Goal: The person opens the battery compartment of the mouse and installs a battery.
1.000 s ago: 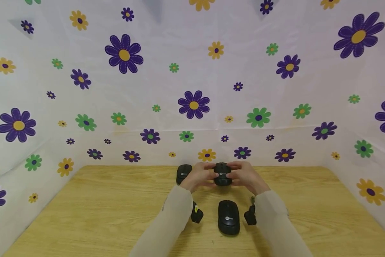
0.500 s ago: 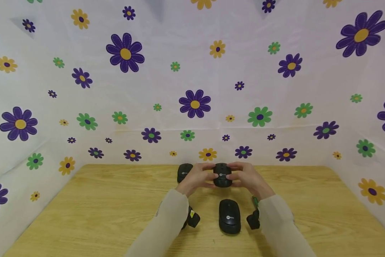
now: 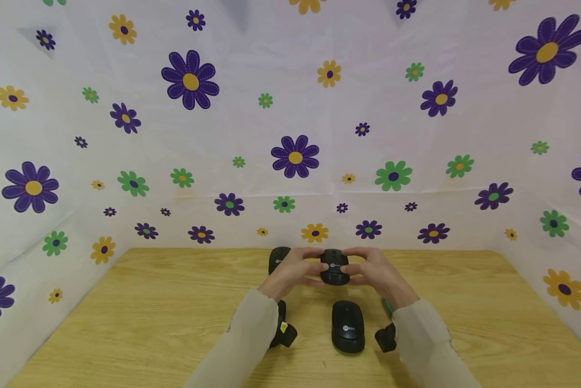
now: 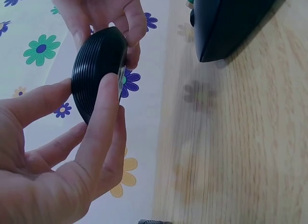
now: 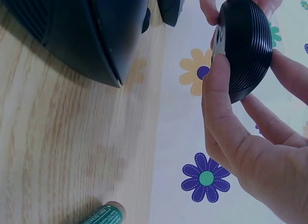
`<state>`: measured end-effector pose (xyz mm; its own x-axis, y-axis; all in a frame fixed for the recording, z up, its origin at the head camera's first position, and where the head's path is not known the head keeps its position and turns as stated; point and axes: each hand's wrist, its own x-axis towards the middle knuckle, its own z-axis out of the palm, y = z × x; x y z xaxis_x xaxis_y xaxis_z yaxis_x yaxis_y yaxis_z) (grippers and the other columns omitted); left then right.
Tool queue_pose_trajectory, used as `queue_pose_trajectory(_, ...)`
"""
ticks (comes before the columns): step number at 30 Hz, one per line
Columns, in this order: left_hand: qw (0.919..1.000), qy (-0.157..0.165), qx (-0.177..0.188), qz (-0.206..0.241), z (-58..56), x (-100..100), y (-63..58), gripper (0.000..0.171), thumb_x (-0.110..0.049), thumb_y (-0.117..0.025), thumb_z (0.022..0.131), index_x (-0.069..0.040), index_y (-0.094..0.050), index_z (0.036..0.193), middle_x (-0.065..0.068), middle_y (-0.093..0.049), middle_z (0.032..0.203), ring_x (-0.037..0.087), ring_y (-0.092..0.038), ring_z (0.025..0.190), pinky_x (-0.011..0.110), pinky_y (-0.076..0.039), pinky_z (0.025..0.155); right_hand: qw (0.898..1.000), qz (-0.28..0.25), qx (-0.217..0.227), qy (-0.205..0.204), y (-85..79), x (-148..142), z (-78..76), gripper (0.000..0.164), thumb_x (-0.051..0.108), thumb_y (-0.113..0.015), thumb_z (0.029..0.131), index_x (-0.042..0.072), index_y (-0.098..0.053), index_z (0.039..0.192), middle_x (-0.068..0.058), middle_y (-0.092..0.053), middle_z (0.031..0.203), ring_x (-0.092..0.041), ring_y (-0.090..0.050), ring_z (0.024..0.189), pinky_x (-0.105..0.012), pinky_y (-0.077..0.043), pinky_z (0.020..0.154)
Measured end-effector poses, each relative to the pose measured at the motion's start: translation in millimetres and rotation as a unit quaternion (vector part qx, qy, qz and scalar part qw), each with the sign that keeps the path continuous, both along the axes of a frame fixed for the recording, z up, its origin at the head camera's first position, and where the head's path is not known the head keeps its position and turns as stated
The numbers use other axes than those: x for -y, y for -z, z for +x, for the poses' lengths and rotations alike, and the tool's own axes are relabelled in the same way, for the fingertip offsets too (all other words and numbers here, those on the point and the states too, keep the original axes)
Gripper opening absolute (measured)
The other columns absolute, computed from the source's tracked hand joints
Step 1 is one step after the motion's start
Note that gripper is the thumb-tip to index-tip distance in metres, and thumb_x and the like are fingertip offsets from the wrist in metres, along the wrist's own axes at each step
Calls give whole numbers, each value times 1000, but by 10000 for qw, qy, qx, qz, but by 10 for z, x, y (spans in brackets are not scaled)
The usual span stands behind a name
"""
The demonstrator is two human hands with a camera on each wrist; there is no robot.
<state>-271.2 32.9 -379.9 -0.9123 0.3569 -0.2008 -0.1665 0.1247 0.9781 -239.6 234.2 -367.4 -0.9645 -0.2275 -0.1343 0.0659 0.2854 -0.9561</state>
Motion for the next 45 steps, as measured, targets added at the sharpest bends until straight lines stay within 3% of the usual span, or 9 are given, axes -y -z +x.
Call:
queue_pose_trajectory(9,9993,243,88,258,20,65,-13,52,-1,-67,96,2,-51,145,16,-62,123,27,-71,97,36,-63,77,9999,-127,-10,-20,19,15,28,56,4,-59,99,-16,-38,147,-38,-30,152,-28,-65,108,-45,-57,95)
queue_pose_trajectory(15,9997,200,26,170,46,88,-26,52,0,-68,95,2,-53,144,15,-64,120,26,-71,95,36,-63,76,9997,-183,-76,-121,25,31,48,57,6,-60,100,-15,-37,148,-34,-24,158,-32,-62,117,-43,-57,95)
queue_pose_trajectory(21,9998,134,-43,132,86,107,-44,52,-1,-69,95,2,-53,144,16,-65,118,27,-72,94,38,-63,77,9994,-232,-178,-192,28,28,72,56,7,-59,100,-15,-39,147,-35,-30,155,-30,-63,115,-42,-57,96)
queue_pose_trajectory(31,9974,372,-607,106,138,171,-28,31,-3,-61,100,1,-66,131,15,-58,137,24,-70,99,36,-60,89,9986,-424,-205,-243,28,7,97,53,12,-58,102,-16,-42,144,-34,-44,146,-25,-65,111,-44,-56,97)
queue_pose_trajectory(35,9970,382,-678,12,146,193,-32,37,7,-59,94,1,-67,130,14,-59,137,22,-68,102,35,-58,92,9977,-570,-189,-309,28,-15,102,52,13,-58,103,-17,-44,142,-30,-50,142,-20,-66,108,-43,-55,99)
queue_pose_trajectory(39,9943,489,-894,-300,168,215,-48,46,7,-67,87,-3,-67,131,11,-61,136,22,-69,102,44,-54,100,9967,-730,-144,-332,14,-19,106,48,14,-55,105,-19,-46,139,-24,-60,130,-17,-68,102,-38,-57,95)
queue_pose_trajectory(43,9917,609,-1059,-411,171,224,-46,47,3,-73,86,-3,-67,132,10,-66,128,22,-70,98,46,-52,101,9952,-931,-117,-286,-12,-15,129,46,16,-54,107,-20,-48,135,-14,-64,121,-19,-70,100,-33,-58,93)
queue_pose_trajectory(45,9917,641,-1066,-318,172,223,-48,44,3,-72,87,-2,-67,131,11,-68,123,22,-70,98,42,-55,98,9944,-986,-157,-338,-26,-20,140,49,17,-54,107,-20,-46,138,-17,-62,125,-21,-69,104,-34,-56,96)
